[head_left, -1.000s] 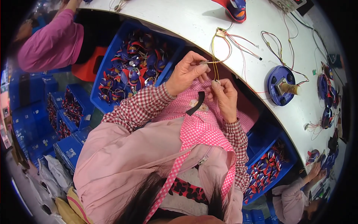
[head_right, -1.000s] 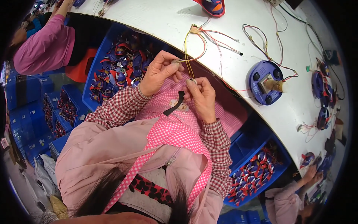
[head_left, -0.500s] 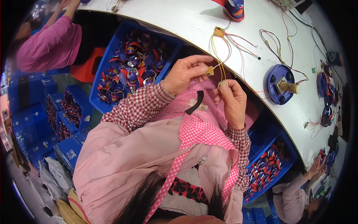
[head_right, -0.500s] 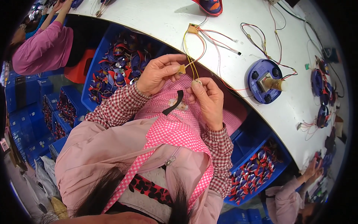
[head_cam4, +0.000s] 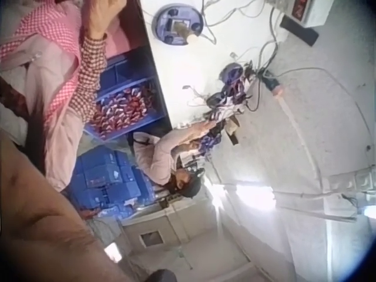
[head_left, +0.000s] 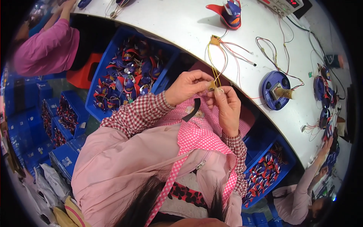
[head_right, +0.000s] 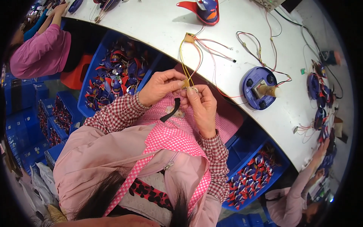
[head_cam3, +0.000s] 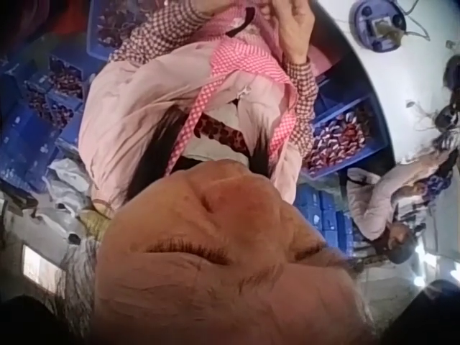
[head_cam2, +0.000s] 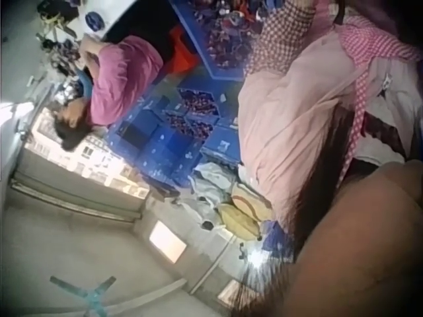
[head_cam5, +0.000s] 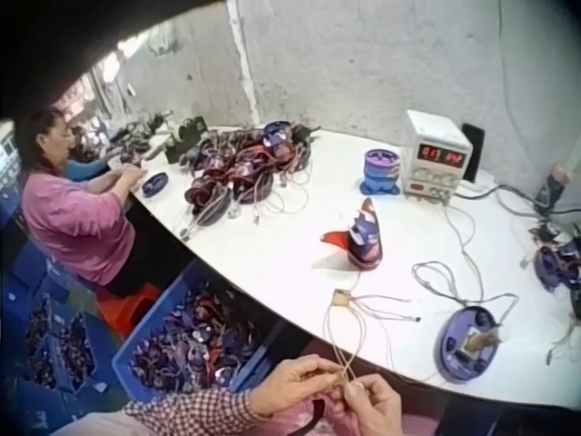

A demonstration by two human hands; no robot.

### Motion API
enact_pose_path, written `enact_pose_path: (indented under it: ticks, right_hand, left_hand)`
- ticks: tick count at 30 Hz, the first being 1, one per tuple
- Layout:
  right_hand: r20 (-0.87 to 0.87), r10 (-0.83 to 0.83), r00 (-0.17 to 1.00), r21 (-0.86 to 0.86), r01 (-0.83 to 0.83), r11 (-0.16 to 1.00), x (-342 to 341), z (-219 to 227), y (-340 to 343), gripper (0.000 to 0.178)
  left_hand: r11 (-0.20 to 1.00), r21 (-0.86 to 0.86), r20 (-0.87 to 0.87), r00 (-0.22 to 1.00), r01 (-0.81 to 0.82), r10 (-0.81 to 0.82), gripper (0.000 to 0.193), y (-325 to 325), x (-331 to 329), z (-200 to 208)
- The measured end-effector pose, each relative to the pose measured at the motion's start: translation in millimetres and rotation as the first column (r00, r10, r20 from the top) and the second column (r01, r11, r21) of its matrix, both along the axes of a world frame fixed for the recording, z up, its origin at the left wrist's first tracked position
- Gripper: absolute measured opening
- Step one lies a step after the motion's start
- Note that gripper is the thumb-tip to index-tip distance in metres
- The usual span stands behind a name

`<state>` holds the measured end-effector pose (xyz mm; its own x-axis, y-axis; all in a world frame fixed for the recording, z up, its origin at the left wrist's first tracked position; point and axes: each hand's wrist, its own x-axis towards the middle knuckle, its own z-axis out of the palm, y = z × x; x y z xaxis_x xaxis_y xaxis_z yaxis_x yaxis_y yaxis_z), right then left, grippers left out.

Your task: Assembling and testing electronic toy components on a factory production line.

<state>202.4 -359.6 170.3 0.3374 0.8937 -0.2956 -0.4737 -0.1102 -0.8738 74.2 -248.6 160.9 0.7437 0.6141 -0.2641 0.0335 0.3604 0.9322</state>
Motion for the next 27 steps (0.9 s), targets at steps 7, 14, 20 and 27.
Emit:
enact_pose_path:
  ticks: [7, 14, 20, 27]
  right_hand:
    - [-0.039, -0.003, 0.999, 0.002, 0.004, 1.0, 4.3, 2.4, -0.9, 0.014]
    - [0.034, -0.011, 0.999, -0.024, 0.012, 1.0, -0.2, 7.1, -0.5, 0.015]
    - [0.588, -0.017, 0.809, 0.001, 0.021, 1.0, -6.3, -7.3, -1.8, 0.015]
    - [0.738, -0.113, 0.665, 0.075, 0.086, 0.993, -11.7, -3.8, 0.3, 0.014]
  left_hand:
    - [0.997, -0.08, 0.01, 1.0, 0.014, -0.013, 0.014, 1.9, 0.0, 6.4]
    - [0.985, 0.134, -0.029, 0.993, -0.11, 0.115, 0.013, -2.8, 3.1, 1.6]
    - [0.979, 0.13, 0.004, 0.987, -0.159, 0.16, 0.012, -10.4, 5.8, -1.0]
    - [0.976, 0.116, 0.022, 0.983, -0.184, 0.182, 0.012, -12.4, 6.5, -4.5]
